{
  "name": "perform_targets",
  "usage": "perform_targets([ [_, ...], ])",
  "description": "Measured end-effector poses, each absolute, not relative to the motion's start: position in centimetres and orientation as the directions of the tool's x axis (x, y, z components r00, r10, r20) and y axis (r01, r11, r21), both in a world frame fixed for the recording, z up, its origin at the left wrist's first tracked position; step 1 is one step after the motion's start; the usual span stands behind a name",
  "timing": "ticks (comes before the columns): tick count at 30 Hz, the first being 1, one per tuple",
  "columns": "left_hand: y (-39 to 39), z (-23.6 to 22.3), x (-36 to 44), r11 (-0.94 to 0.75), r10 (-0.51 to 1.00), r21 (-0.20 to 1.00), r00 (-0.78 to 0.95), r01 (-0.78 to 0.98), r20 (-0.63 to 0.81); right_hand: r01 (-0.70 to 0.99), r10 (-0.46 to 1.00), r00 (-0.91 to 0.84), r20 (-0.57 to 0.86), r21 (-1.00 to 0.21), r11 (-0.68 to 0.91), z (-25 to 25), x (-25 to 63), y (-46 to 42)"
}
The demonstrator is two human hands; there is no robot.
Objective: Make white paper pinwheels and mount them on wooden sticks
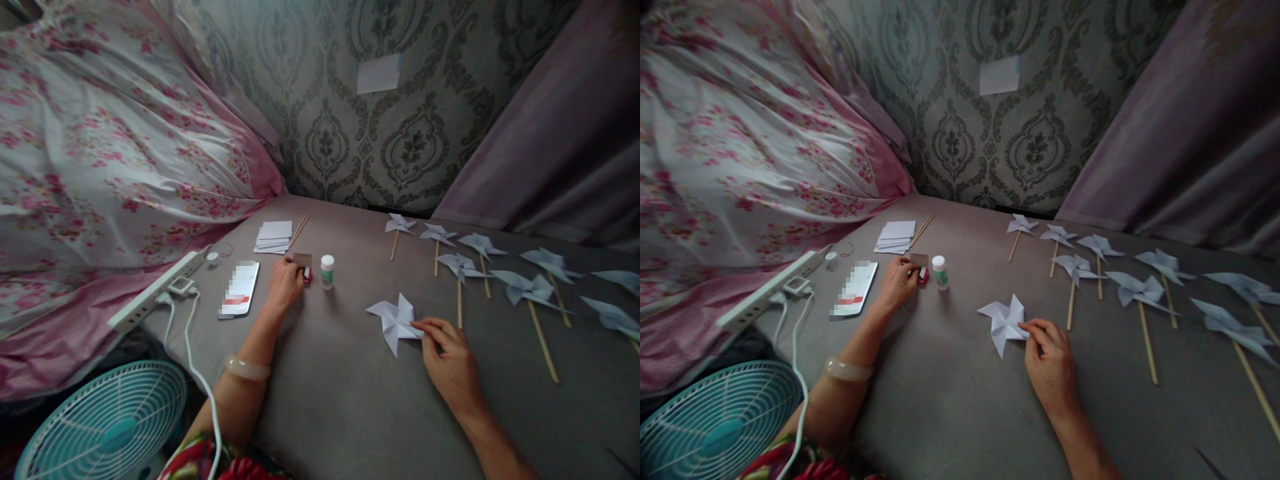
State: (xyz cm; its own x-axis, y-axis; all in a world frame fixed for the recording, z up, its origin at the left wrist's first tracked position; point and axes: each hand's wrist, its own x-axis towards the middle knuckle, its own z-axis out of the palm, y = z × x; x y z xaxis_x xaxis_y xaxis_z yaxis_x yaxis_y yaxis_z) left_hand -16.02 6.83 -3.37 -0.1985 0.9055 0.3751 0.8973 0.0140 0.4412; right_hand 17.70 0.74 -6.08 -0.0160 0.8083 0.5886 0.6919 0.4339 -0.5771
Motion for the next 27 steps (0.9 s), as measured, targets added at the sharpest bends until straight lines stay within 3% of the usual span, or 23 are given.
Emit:
perform_targets([
  [12, 7.25, -3.06, -15.86, 0.063, 0.909, 0.497, -0.256, 0.866, 0.33, 0.693, 0.808, -0.025, 0.589, -0.572, 0.439, -6.08, 17.57, 0.69],
  [22, 7.4, -3.12, -15.82, 0.054, 0.859, 0.561, -0.325, 0.826, 0.396, 0.678, 0.821, -0.01, 0.571, -0.599, 0.426, -6.23, 17.6, 0.95],
  [27, 7.18, -2.7, -16.09, 0.099, 0.871, 0.642, -0.378, 0.761, 0.313, 0.666, 0.799, -0.004, 0.601, -0.595, 0.45, -6.29, 17.54, 1.11],
])
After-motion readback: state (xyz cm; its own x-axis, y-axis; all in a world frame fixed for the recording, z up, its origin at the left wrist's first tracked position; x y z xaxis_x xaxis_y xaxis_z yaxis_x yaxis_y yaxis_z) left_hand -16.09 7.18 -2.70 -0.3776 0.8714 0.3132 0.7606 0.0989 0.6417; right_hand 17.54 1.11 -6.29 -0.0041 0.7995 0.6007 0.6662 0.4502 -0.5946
